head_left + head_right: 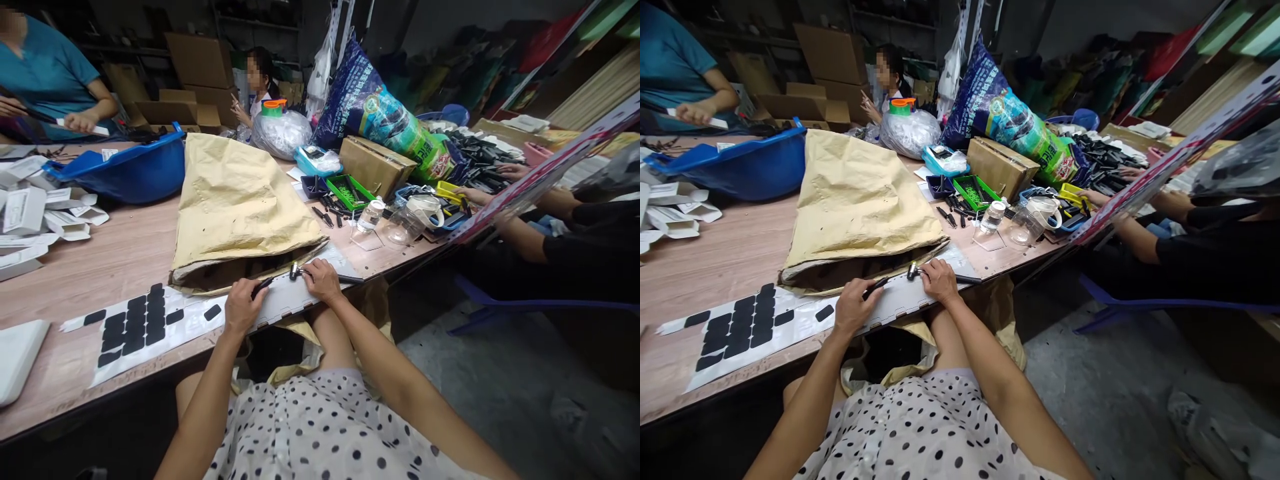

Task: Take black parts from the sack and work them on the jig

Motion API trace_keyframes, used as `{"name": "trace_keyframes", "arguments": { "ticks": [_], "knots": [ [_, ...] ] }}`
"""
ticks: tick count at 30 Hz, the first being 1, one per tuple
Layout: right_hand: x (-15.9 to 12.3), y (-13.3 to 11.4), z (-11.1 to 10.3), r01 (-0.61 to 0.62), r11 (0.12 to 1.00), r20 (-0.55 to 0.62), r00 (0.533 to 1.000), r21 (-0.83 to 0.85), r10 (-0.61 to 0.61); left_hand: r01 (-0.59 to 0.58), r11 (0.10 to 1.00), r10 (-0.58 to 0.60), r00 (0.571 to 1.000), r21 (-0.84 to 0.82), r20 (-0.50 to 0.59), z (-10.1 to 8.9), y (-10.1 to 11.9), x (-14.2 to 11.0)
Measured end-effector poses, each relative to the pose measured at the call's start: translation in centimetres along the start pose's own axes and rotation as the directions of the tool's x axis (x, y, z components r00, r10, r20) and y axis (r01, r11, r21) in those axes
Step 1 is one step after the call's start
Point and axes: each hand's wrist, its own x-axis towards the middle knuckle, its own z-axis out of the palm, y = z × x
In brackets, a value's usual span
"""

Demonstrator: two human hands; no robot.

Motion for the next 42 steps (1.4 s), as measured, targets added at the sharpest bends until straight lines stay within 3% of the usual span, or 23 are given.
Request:
{"name": "trace_keyframes", "arguments": {
  "ticks": [4, 13, 18, 21, 28, 32, 37, 42],
  "knots": [
    [-0.1, 0.1, 0.1, 0.001, 1.000, -0.003, 1.000, 0.007, -0.001, -0.036, 0.999, 0.037, 0.995, -0.005, 0.092, 1.1, -0.3, -0.4],
    [-0.1, 0.5, -0.4, 0.033, 0.998, 0.001, 0.999, 0.049, -0.033, -0.005, 0.997, 0.015, 0.991, -0.073, 0.131, 1.3, -1.1, -0.1],
    [-1.0, -2.3, -1.0, 0.045, 0.971, -0.099, 0.995, 0.234, -0.023, 0.017, 0.996, -0.003, 0.989, -0.090, 0.148, 1.4, -0.9, 0.1],
    [-1.4, -4.4, -1.2, 0.070, 0.945, -0.082, 0.996, 0.321, -0.046, 0.040, 0.994, -0.023, 0.988, -0.105, 0.155, 1.3, -0.7, 0.2],
    [-2.0, -7.2, -1.6, 0.099, 0.954, -0.036, 0.995, 0.281, -0.093, 0.071, 0.991, -0.054, 0.987, -0.110, 0.152, 1.3, -0.5, 0.2],
    [-2.2, -7.3, -1.6, 0.082, 0.976, 0.039, 0.995, 0.200, -0.091, 0.075, 0.990, -0.058, 0.988, -0.116, 0.146, 1.4, -0.6, 0.2],
    [-2.1, -6.6, -1.8, 0.039, 0.974, -0.030, 0.999, 0.224, -0.033, 0.065, 0.988, -0.046, 0.990, -0.141, 0.134, 1.6, -0.7, 0.2],
    [-2.3, -6.1, -1.5, 0.027, 0.974, 0.002, 1.000, 0.224, -0.028, 0.077, 0.988, -0.058, 0.989, -0.137, 0.136, 1.5, -0.7, 0.3]
  ]
}}
